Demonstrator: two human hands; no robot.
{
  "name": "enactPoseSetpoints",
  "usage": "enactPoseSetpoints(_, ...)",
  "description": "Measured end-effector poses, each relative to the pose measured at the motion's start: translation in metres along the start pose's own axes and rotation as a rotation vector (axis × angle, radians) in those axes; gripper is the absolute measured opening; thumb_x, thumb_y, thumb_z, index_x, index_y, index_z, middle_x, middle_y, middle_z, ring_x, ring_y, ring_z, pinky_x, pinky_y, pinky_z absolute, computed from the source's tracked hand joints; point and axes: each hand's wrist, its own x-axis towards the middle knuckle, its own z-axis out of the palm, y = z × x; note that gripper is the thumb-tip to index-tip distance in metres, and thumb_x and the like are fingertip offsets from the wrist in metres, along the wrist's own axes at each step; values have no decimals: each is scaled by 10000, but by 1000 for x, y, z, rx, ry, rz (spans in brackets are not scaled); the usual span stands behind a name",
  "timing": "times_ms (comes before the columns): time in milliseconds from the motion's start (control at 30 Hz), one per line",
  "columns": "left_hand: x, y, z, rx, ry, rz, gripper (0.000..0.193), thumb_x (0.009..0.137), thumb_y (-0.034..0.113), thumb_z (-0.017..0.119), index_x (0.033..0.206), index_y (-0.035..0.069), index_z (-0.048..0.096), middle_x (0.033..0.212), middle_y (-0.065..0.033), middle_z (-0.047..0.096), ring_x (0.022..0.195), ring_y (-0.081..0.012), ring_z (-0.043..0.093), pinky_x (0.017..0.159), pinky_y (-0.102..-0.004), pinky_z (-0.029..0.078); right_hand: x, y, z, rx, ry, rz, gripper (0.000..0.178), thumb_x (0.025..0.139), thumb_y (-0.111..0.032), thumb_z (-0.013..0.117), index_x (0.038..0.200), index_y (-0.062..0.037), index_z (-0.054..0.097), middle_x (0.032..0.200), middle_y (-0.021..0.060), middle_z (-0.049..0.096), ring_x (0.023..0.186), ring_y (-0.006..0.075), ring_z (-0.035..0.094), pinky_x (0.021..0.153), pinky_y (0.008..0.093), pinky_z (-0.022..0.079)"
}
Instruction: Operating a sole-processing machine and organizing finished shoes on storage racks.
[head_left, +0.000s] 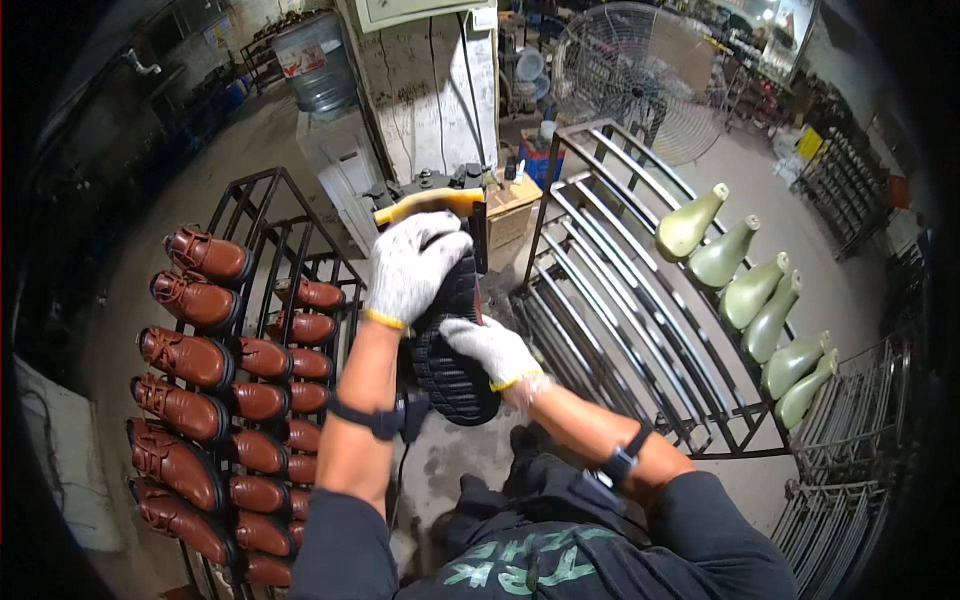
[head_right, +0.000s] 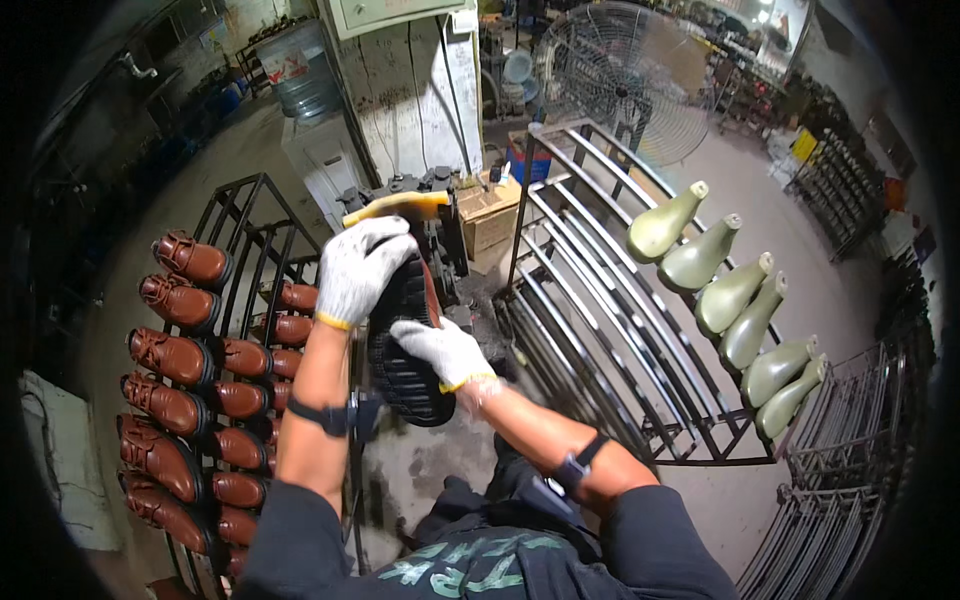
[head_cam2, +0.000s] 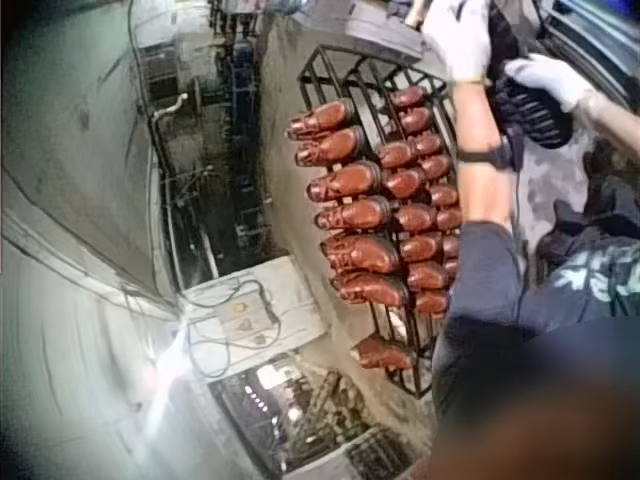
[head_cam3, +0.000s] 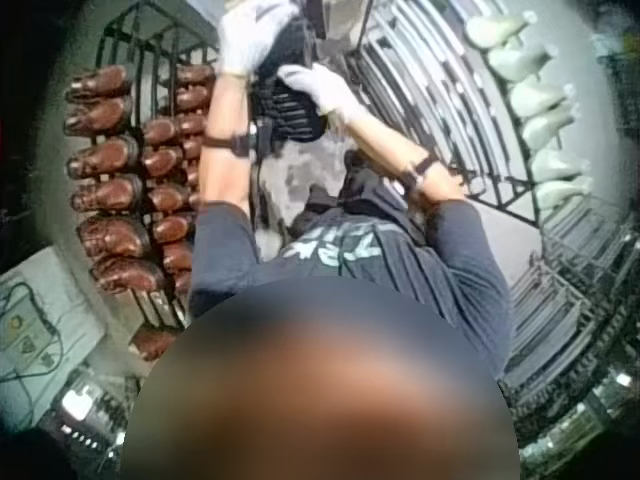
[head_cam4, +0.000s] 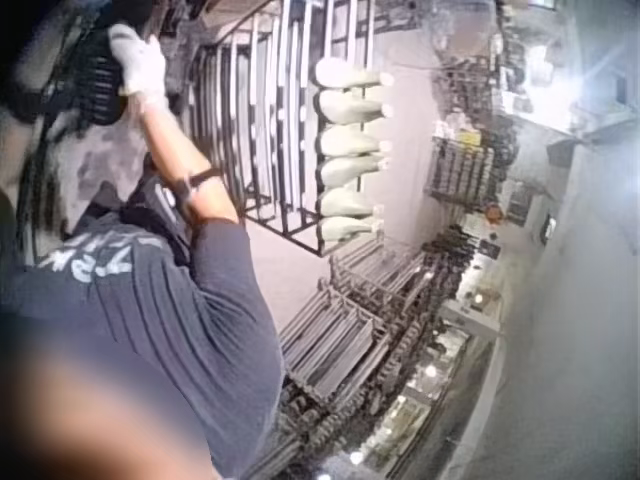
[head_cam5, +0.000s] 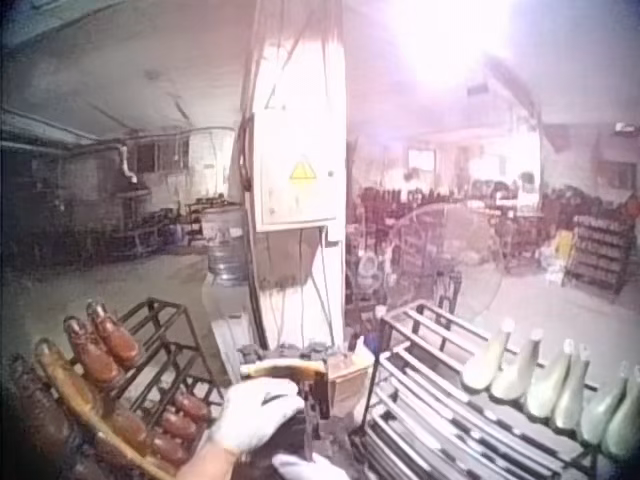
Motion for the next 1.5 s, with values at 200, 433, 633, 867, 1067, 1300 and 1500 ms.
enactPoseSetpoints(200, -76, 69, -2, -9, -154, -442, 143, 901, 103, 717, 1032, 57, 749, 1047, -106, 749, 944, -276, 722, 877, -368, 567, -137, 23, 19, -459, 262, 235, 802, 734, -384, 895, 1368, -39, 545, 1242, 153, 699, 1133, 289, 676, 994, 382, 513)
enactPoseSetpoints(433, -123, 83, 2, -99, -181, -609, 273, 863, 95, 790, 1128, 133, 740, 1220, -120, 699, 1117, -291, 676, 1002, -385, 523, -113, -8, -13, -578, -75, 292, 967, 723, -461, 861, 1442, 49, 463, 1424, 285, 526, 1360, 391, 508, 1144, 418, 395)
enactPoseSetpoints(633, -133, 85, 54, -287, 253, -692, 221, 1038, 56, 524, 1209, 14, 657, 1187, -151, 699, 1077, -303, 681, 989, -384, 529, -26, -9, -4, -482, -2, -491, 324, 941, -289, 708, 1110, -12, 721, 993, 136, 746, 943, 187, 693, 903, 337, 526)
enactPoseSetpoints(867, -164, 150, 28, 66, 154, -606, 292, 944, 41, 543, 1213, 8, 653, 1101, -186, 670, 1064, -309, 642, 922, -424, 520, -102, -15, 25, -526, 37, -542, 236, 903, -173, 710, 1089, -28, 732, 961, 144, 744, 890, 182, 710, 791, 308, 553)
enactPoseSetpoints(1067, -272, 307, -16, -677, 307, -1020, 396, 971, 256, 693, 1197, -63, 632, 1155, -172, 673, 1074, -275, 651, 923, -402, 529, -259, 25, 43, -798, -136, -346, 331, 825, -208, 790, 1105, -39, 734, 1105, 176, 727, 1045, 368, 711, 924, 430, 548)
enactPoseSetpoints(1300, -276, 302, -152, -701, -418, -910, 667, 791, 371, 883, 1265, -34, 646, 1206, -122, 705, 1126, -246, 672, 999, -403, 518, -316, -10, 74, -86, -72, -118, 512, 867, -142, 740, 1318, 66, 616, 1251, 186, 676, 1150, 287, 651, 1055, 425, 483)
enactPoseSetpoints(1500, -255, 386, -206, -482, -373, -1213, 591, 775, 210, 903, 1278, 32, 649, 1189, -100, 734, 1034, -274, 720, 921, -381, 571, -355, 2, 92, -15, -394, 198, 1183, 676, -111, 934, 1622, -31, 227, 1457, 123, 527, 1339, 195, 499, 1162, 369, 376)
